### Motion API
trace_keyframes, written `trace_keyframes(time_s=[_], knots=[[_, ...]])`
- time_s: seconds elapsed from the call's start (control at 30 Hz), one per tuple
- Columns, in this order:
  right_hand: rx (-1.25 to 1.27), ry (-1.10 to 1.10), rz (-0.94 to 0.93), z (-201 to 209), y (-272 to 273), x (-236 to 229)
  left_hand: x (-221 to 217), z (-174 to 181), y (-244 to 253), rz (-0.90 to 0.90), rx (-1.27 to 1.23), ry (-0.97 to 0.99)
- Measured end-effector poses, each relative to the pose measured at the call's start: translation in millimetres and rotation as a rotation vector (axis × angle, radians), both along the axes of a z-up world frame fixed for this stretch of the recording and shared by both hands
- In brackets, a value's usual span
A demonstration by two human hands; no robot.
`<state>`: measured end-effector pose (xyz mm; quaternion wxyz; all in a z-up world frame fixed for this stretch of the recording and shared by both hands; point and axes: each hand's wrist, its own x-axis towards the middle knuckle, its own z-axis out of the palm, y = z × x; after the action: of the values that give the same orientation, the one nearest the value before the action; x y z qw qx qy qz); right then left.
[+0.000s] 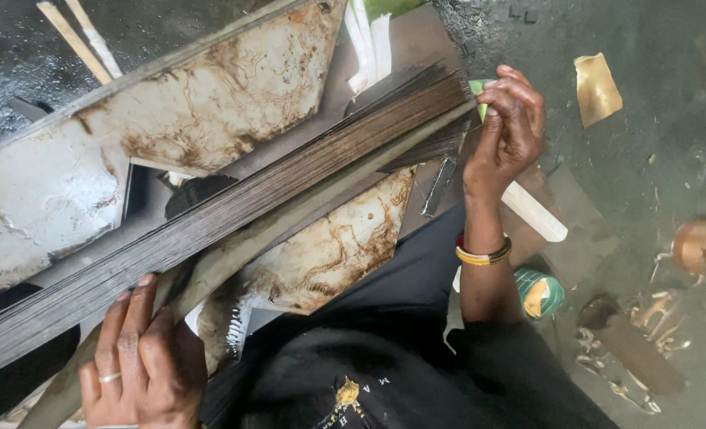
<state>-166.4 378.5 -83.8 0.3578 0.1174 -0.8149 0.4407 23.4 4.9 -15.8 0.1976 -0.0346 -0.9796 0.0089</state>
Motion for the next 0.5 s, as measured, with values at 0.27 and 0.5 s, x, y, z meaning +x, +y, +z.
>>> trace_keyframes(time_s=[0.27, 0.5], knots=[[0.008, -0.021, -0.001, -3.7, -2.6, 4.3, -7.1, -10.7, 1.2, 0.045, -0.031, 0.146], [0.071, -0.034, 0.050, 6.5, 5.4, -3.5, -14.3, -9.9, 1.5, 0.093, 0.091, 0.100]])
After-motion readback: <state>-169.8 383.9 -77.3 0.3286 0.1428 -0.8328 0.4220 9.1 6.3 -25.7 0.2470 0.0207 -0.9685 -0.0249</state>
